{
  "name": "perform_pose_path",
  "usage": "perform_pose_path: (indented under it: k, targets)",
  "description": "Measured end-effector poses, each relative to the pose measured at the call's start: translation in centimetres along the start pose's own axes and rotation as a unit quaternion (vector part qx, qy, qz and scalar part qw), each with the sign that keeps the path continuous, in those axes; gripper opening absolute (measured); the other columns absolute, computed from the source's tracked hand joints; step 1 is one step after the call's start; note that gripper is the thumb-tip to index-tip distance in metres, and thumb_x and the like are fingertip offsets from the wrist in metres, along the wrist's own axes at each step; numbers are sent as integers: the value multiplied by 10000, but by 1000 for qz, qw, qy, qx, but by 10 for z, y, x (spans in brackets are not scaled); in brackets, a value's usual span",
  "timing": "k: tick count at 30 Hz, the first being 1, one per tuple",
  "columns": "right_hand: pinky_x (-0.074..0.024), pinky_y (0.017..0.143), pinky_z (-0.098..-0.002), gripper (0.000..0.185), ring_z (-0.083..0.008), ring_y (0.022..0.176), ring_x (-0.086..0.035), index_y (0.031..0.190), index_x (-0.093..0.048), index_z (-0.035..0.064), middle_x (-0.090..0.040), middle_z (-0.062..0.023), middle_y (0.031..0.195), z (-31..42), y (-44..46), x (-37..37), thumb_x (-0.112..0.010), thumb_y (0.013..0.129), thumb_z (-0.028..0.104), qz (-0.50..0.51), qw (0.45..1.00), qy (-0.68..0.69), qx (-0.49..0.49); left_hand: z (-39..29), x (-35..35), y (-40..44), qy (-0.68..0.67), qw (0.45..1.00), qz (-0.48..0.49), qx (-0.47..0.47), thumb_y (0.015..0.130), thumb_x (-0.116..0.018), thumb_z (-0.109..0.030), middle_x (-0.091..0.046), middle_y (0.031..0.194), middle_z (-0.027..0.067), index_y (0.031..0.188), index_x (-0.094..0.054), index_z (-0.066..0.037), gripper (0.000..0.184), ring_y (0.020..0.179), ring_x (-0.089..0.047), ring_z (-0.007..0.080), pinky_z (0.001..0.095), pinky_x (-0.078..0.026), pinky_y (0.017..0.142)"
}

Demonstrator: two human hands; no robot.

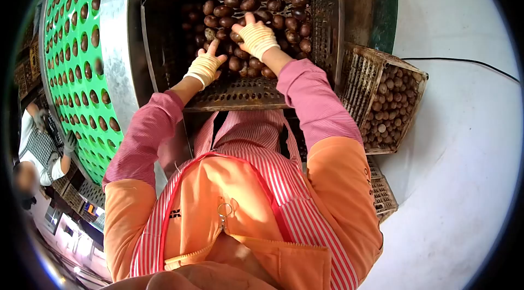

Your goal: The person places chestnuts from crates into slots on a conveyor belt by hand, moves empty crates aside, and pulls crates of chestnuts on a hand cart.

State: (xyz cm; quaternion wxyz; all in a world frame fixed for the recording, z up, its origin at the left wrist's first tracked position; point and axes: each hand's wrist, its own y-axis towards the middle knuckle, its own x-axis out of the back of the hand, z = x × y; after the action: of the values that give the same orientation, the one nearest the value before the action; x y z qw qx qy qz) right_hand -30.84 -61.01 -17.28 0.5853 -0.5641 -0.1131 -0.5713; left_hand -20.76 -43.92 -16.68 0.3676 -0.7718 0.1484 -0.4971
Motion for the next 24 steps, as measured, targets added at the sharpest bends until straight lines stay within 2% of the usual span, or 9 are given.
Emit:
perform_pose_path:
  k: [4,6,10,12,14,16,19,23,24]
  targets:
    - [-499,944,-441,596,-381,1148,-561,1344,-513,230,-247,-213,1515,-22,1,8,-736,792,240,9,999,23,-37,-2,-4,17,65,996,-37,-39,800,-663,-127,-466,1337,188,1222,-573,-202,438,1109,-514,389,439,-509,901]
    - [-476,974,-444,593,-395,1161,-552,1335,-523,226,-255,-218,1511,-22,4,-3,-742,784,250,-17,999,40,-28,0,-37,41,-31,992,-120,22,824,-629,-171,-528,1223,228,1225,-542,-202,412,1062,-540,416,466,-504,886]
    - [-447,1011,-441,616,-414,1230,-498,1340,-519,208,-265,-231,1502,-28,9,-9,-740,772,302,-27,997,67,-16,-6,-18,41,-178,969,-88,145,889,-476,-221,-566,1181,283,1179,-544,-165,303,1050,-608,441,503,-504,879]
    - [-441,1016,-430,628,-400,1220,-508,1345,-530,197,-279,-217,1496,-30,6,-13,-751,762,273,-73,992,95,-28,-9,23,2,-68,997,-5,43,716,-724,-238,-500,1286,183,1164,-622,-69,489,1057,-617,376,451,-513,893]
    - [-436,1005,-401,626,-331,1197,-537,1340,-530,90,-412,-205,1425,-45,11,-25,-743,777,258,-111,977,182,-19,-1,35,-20,-199,977,-40,66,670,-735,-367,-463,1344,184,1244,-592,-45,674,1163,-554,379,428,-482,947]
    - [-451,945,-318,589,-203,1048,-590,1317,-522,10,-636,-87,1146,-15,-19,4,-725,834,281,-28,812,581,-48,9,37,-47,-450,884,-120,46,703,-729,-352,-491,1303,159,1250,-565,-30,655,1134,-544,296,389,-483,927]
    - [-462,594,-245,542,-123,903,-593,1335,-488,122,-595,-23,1162,40,-57,36,-688,859,285,59,715,696,-31,22,42,-101,-778,606,-129,-108,809,-677,-255,-569,1171,65,1249,-529,-38,512,1024,-552,149,279,-500,791]
    - [-473,608,-256,488,-146,914,-593,1294,-498,108,-592,-21,1109,139,-79,47,-661,881,309,157,619,765,83,39,34,-199,-870,376,-223,-229,827,-651,-282,-576,1149,58,1292,-496,-46,544,951,-550,116,261,-463,686]
    - [-467,594,-241,481,-137,840,-589,1281,-502,87,-590,-29,1077,168,-79,49,-657,886,314,163,649,737,98,43,27,-225,-872,353,-246,-234,832,-647,-288,-575,1146,63,1296,-490,-46,547,959,-550,123,263,-465,688]
